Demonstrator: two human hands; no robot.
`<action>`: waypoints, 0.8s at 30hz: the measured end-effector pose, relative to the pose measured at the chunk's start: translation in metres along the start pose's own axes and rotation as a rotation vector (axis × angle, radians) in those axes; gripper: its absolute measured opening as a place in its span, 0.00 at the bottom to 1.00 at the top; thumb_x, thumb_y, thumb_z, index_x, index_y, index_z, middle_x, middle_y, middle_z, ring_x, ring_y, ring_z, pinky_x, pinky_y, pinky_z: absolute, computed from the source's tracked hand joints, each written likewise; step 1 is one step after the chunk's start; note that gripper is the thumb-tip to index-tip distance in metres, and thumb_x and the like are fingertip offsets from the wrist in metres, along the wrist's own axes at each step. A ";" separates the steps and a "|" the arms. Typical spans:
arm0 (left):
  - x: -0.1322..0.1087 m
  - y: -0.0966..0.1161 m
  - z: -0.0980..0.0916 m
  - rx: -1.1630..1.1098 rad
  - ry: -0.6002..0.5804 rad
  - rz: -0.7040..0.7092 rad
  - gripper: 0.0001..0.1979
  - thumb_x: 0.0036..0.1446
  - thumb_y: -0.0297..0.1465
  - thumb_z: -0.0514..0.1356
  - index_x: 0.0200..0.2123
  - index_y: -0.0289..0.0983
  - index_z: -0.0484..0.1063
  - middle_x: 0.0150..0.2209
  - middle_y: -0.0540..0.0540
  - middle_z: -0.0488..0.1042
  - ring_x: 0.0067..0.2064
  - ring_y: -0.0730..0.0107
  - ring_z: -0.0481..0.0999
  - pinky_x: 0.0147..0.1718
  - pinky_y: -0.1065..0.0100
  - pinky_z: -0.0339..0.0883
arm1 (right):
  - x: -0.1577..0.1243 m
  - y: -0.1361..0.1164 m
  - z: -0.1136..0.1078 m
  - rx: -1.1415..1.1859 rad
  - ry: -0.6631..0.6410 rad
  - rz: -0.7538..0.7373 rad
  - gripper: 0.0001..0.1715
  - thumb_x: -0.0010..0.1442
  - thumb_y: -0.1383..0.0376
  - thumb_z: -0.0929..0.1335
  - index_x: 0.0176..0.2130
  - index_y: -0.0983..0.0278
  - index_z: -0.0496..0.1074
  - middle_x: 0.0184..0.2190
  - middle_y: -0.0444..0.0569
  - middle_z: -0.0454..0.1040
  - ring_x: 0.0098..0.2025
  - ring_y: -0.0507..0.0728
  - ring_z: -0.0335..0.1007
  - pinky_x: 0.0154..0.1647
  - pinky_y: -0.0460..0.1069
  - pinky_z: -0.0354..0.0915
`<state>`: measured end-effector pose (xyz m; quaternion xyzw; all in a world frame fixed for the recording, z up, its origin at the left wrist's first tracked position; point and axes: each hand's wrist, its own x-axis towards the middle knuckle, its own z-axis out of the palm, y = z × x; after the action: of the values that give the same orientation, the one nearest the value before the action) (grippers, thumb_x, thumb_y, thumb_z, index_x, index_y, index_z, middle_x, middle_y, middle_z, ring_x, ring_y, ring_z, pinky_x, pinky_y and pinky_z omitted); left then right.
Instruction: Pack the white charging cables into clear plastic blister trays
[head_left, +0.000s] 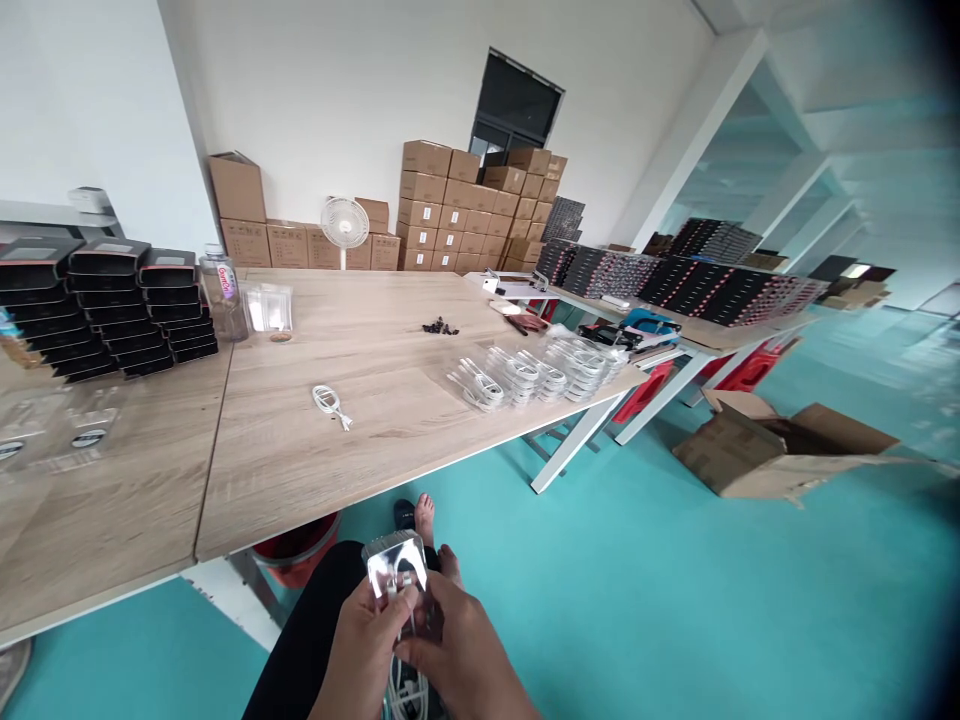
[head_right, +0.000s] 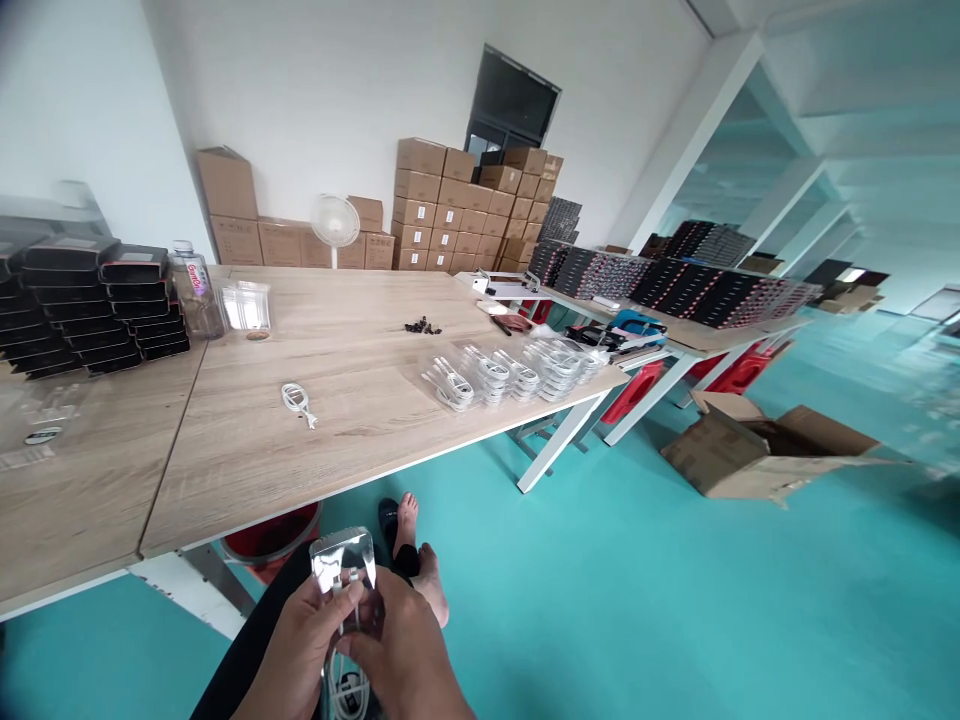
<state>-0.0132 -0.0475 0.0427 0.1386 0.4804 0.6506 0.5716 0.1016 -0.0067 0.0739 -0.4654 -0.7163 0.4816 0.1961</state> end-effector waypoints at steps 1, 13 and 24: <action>-0.001 0.000 0.000 0.017 0.010 0.012 0.22 0.41 0.44 0.74 0.34 0.34 0.79 0.25 0.46 0.77 0.29 0.64 0.74 0.31 0.65 0.68 | -0.001 -0.001 0.003 -0.104 0.030 0.014 0.20 0.45 0.75 0.71 0.40 0.62 0.74 0.35 0.46 0.78 0.36 0.58 0.72 0.36 0.48 0.64; -0.002 0.027 0.000 -0.088 -0.106 -0.155 0.15 0.46 0.40 0.73 0.28 0.37 0.75 0.25 0.51 0.76 0.35 0.63 0.79 0.34 0.68 0.69 | 0.000 -0.010 0.009 0.057 0.085 -0.059 0.21 0.48 0.75 0.70 0.43 0.61 0.74 0.31 0.45 0.76 0.37 0.59 0.74 0.35 0.48 0.65; -0.006 0.047 -0.002 0.033 -0.118 -0.163 0.16 0.40 0.40 0.76 0.29 0.37 0.79 0.30 0.47 0.79 0.32 0.67 0.77 0.33 0.67 0.72 | -0.007 0.000 -0.004 0.520 0.108 -0.048 0.35 0.52 0.45 0.74 0.52 0.62 0.75 0.33 0.46 0.73 0.36 0.58 0.70 0.38 0.52 0.67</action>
<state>-0.0419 -0.0484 0.0807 0.1465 0.4662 0.5845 0.6477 0.1080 -0.0108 0.0774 -0.4072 -0.5677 0.6191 0.3586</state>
